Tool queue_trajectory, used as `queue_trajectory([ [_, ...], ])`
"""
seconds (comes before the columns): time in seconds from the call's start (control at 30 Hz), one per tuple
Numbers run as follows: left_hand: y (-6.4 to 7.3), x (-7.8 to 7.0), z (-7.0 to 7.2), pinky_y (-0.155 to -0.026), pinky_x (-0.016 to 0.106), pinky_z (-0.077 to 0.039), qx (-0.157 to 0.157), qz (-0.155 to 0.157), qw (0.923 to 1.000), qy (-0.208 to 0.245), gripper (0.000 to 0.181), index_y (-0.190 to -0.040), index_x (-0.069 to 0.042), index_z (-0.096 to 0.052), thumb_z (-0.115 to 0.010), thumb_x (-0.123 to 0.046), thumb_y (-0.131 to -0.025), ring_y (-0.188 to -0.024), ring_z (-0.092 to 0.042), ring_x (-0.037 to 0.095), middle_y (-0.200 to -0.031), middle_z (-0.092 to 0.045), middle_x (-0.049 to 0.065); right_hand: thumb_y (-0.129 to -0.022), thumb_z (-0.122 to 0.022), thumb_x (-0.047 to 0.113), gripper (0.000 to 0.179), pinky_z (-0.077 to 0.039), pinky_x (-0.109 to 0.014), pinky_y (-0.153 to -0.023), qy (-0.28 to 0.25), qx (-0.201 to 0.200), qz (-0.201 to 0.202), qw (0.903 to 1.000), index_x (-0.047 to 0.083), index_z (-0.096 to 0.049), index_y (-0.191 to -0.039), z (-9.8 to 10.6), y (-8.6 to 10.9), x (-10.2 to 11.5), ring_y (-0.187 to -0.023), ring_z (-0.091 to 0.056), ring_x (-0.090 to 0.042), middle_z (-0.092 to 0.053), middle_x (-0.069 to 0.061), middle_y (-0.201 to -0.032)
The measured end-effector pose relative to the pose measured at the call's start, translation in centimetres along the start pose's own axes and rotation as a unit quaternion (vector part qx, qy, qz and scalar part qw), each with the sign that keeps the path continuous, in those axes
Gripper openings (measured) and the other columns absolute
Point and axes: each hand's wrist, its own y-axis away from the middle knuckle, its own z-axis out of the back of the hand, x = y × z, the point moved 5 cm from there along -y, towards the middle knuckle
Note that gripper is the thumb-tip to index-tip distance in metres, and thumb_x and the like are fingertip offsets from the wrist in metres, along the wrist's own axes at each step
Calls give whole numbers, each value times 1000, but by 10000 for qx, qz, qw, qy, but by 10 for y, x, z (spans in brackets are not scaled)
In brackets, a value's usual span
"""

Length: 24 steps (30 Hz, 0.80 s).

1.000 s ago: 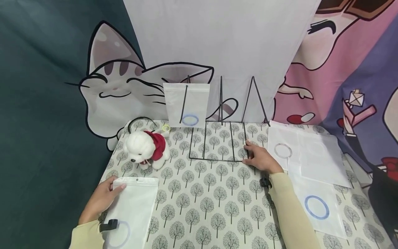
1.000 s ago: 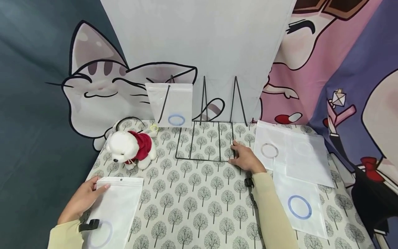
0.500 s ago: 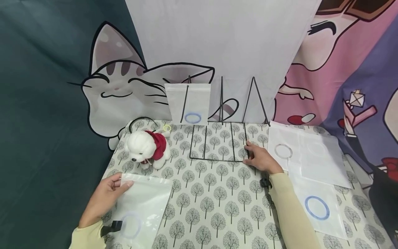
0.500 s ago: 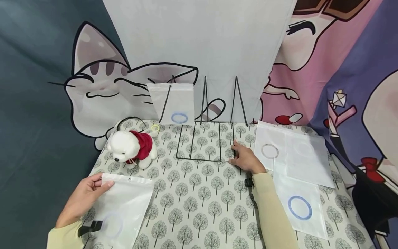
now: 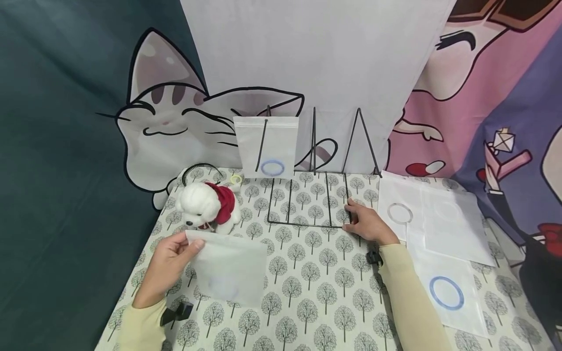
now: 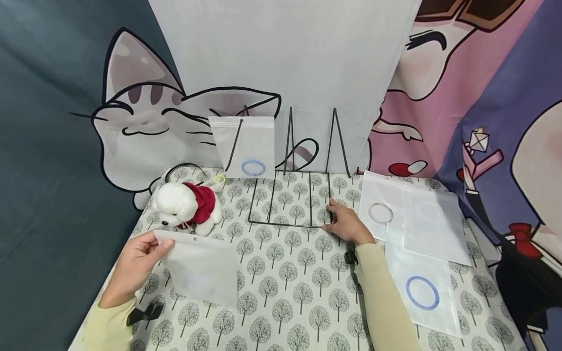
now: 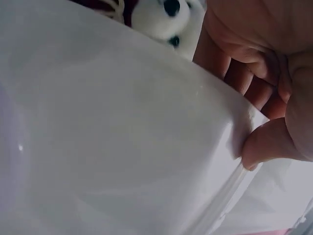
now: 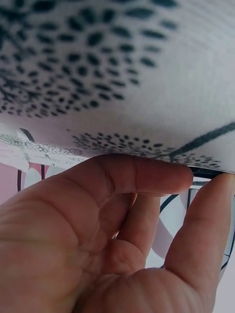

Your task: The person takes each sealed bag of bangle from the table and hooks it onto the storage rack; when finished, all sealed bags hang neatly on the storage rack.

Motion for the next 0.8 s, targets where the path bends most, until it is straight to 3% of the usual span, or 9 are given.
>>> queue_trajectory([
  [0.13,-8,-14,-11,-49,21,-47,-69,-274,9989,362,8,-100,4,-70,-62,4,-103,-60,-57,1,-72,-66,-9,-93,-81,20,76,-53,-31,-78,59,-13,-22,10000,-5,-45,-155,1,0,-1,-79,-60,-11,-24,-26,-172],
  [0.2,-12,-21,-17,-57,22,-54,-63,-408,9969,672,13,-111,8,-70,-59,6,-103,-70,-67,4,-86,-76,-4,-94,-81,21,76,-53,-30,-77,91,3,-31,10000,-5,-45,-156,1,0,-1,-79,-60,-10,-24,-26,-172],
  [0.3,-20,-29,-27,-54,23,-49,-142,-518,9949,856,14,-113,8,-69,-58,4,-105,-67,-62,4,-87,-75,-1,-93,-81,20,77,-54,-32,-78,82,2,-19,10000,-5,-45,-156,2,-1,-1,-79,-60,-10,-24,-26,-172],
  [0.43,-34,-34,-42,-51,23,-47,-320,-430,9960,711,15,-114,5,-67,-58,-5,-108,-61,-51,4,-78,-62,-2,-93,-81,21,78,-54,-38,-86,123,-38,-44,9999,-4,-44,-157,3,-2,-1,-78,-60,-11,-24,-25,-172],
  [0.6,-52,-37,-55,-69,26,-64,-575,-62,9949,826,21,-118,3,-62,-53,-15,-111,-79,-69,10,-96,-71,0,-94,-80,20,78,-52,-41,-90,56,10,-105,9999,-5,-42,-158,1,-1,-2,-78,-58,-12,-22,-25,-173],
  [0.8,-72,-44,-62,-84,36,-67,-807,45,9922,947,21,-120,-1,-60,-52,-19,-112,-96,-75,16,-110,-72,9,-95,-79,18,77,-50,-41,-90,-61,16,-107,9999,-5,-41,-158,-1,0,0,-76,-57,-13,-21,-25,-173],
])
